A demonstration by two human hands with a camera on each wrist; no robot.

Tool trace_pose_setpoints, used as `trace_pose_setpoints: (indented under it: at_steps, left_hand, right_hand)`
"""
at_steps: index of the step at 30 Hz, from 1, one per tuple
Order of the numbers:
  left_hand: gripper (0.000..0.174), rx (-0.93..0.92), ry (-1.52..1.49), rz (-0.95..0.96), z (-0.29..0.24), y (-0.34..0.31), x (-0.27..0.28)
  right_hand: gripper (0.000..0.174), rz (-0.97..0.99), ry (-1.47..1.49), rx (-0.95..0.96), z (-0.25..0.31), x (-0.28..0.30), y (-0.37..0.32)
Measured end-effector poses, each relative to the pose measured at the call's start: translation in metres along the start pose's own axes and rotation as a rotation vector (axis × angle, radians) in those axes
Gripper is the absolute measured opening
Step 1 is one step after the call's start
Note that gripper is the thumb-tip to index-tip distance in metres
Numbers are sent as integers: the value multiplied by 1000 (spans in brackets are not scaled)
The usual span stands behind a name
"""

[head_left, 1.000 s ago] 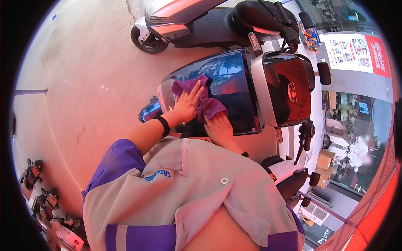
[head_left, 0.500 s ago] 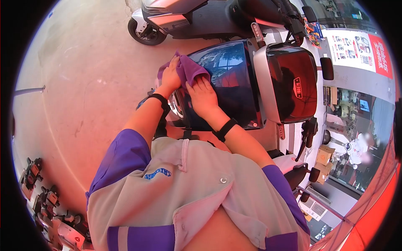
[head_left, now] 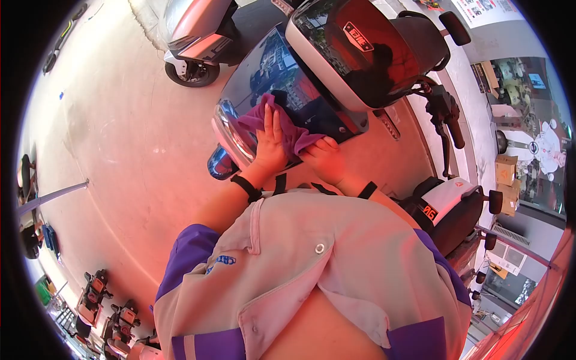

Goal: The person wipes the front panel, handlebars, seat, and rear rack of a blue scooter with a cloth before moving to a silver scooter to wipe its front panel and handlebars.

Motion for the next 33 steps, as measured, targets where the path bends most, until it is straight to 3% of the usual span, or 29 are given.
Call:
trace_pose_setpoints:
  at_steps: [3,7,10,12,15,19,24,28,31,33]
  left_hand:
    - [89,-195,2,-79,-55,23,0]
    - [80,-113,86,-210,-107,24,-26]
    - [58,-128,111,-148,-149,20,-40]
    - [39,-280,-75,12,-189,22,-57]
    - [34,-450,-247,212,-248,20,-84]
    - [37,-600,-328,246,-315,51,-80]
    - [38,-760,-374,39,-383,96,-34]
    - [38,-682,-269,-222,-387,133,2]
    - [33,-400,-152,-338,-362,185,9]
    - [30,-389,-44,-274,-333,221,-9]
  right_hand:
    - [28,-121,1,-46,-20,25,-31]
    - [22,-174,-57,-228,-49,63,-67]
    - [22,-195,-75,-474,-89,70,-107]
    - [28,-242,-3,-605,-110,81,-142]
    - [34,-337,20,-693,-126,117,-207]
    - [31,-600,-12,-946,-127,173,-279]
    - [29,-884,-35,-909,-132,256,-273]
    - [31,-969,114,-809,-150,304,-216]
    - [34,-777,9,-582,-175,318,-153]
    - [37,-577,5,-560,-202,309,-128]
Point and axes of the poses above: each hand's wrist, its own y-axis towards the middle knuckle, its own x-axis out of the back of the hand, z = x × y, the point moved 3 cm from there along y, towards the middle knuckle
